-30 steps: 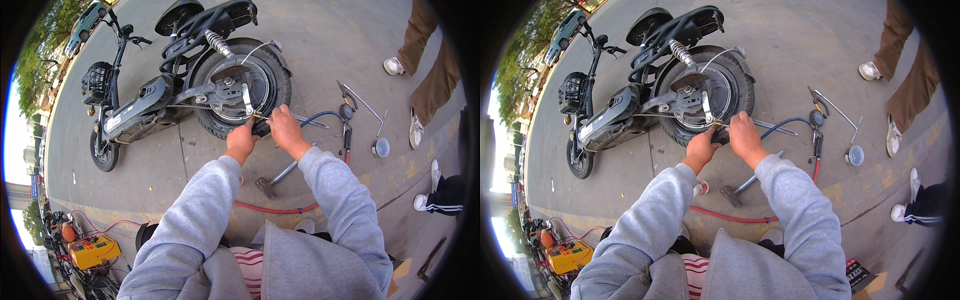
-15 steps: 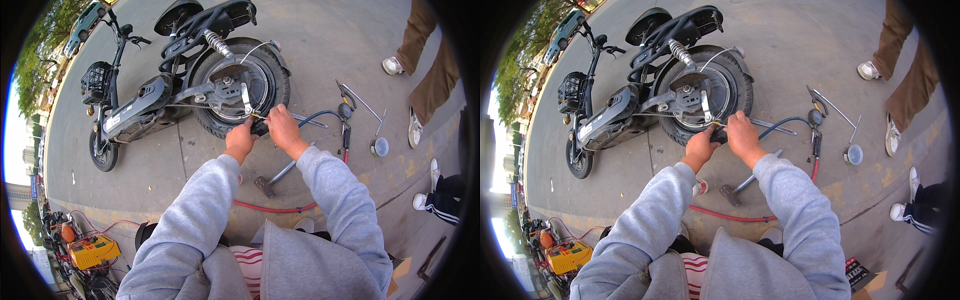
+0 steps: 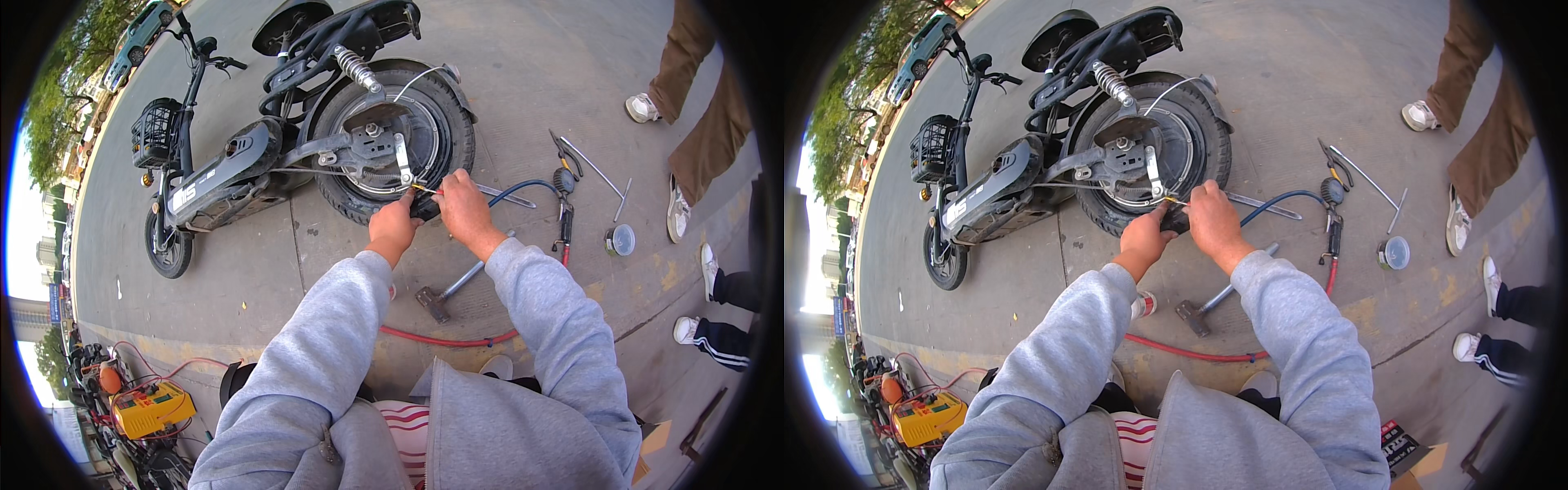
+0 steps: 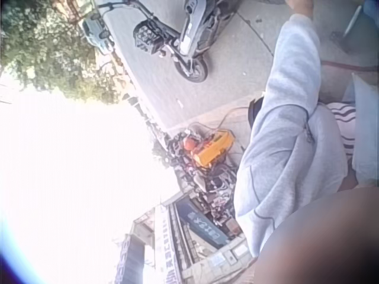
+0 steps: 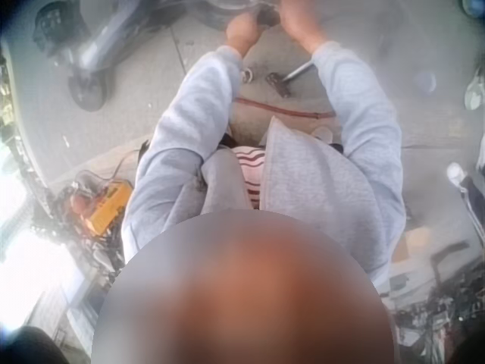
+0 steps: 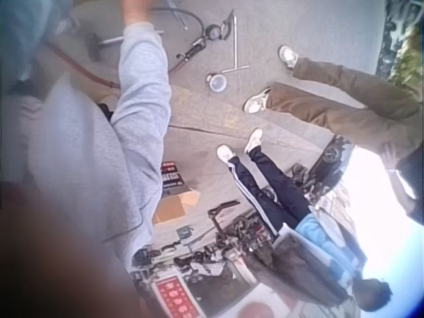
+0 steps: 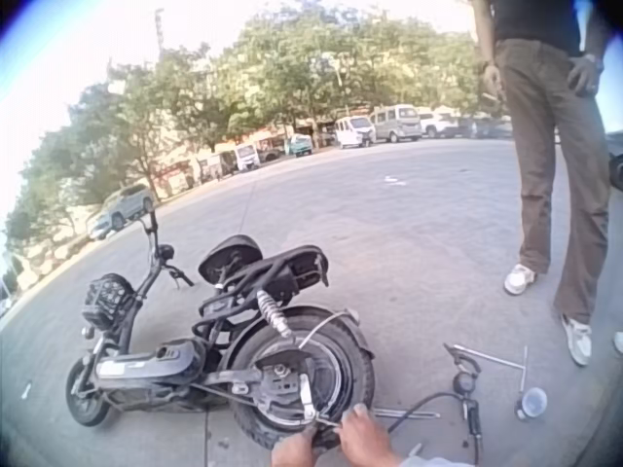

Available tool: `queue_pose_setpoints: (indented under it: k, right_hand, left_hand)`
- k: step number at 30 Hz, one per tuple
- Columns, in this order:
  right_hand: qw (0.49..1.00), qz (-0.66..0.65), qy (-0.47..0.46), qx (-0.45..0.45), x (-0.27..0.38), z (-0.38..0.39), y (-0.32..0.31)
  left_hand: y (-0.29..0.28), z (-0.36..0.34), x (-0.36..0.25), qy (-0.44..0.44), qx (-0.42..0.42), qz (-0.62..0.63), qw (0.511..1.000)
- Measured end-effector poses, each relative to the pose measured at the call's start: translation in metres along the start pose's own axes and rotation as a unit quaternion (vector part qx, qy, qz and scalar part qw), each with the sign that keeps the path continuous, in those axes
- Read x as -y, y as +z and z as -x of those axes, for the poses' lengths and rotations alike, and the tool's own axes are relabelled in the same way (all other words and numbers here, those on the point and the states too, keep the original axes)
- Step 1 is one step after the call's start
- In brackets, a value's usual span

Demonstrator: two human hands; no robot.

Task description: The person works on the rear wheel of an electric scooter, using pliers and a screwdriver to adjust components near the brake and tire. They briefly walk away to retrieve a plastic bottle, then return to continue adjusting the wheel area.

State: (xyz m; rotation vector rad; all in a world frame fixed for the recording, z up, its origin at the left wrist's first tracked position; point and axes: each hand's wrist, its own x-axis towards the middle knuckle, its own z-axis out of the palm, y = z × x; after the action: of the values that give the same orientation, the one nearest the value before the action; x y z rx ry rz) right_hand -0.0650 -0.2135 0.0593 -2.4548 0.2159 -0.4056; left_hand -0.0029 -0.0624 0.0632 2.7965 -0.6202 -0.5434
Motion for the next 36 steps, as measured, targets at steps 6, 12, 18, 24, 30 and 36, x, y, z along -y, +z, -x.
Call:
queue_pose_setpoints:
  k: [6, 12, 18, 24, 30, 36]
  right_hand:
    - [1.0, -0.002, 0.002, 0.003, 0.0, -0.001, 0.0]
    - [1.0, -0.006, 0.003, 0.003, 0.0, 0.0, -0.001]
    - [1.0, -0.007, 0.003, -0.004, -0.002, 0.0, 0.001]
    - [1.0, -0.014, 0.006, -0.012, -0.004, 0.0, 0.002]
    - [1.0, -0.016, 0.019, -0.012, -0.003, 0.001, -0.002]
    - [1.0, -0.007, 0.027, -0.004, -0.002, 0.002, -0.006]
  left_hand:
    - [0.0, 0.0, 0.0, 0.003, -0.005, -0.001, 1.0]
    - [-0.001, 0.0, -0.001, 0.0, -0.003, -0.001, 1.0]
    - [-0.002, 0.001, -0.002, -0.002, -0.001, -0.004, 1.0]
    - [-0.004, 0.001, -0.005, -0.005, 0.003, -0.009, 1.0]
    - [-0.006, 0.001, -0.008, -0.012, 0.011, -0.009, 1.0]
    - [-0.008, 0.002, -0.01, -0.02, 0.019, -0.018, 0.999]
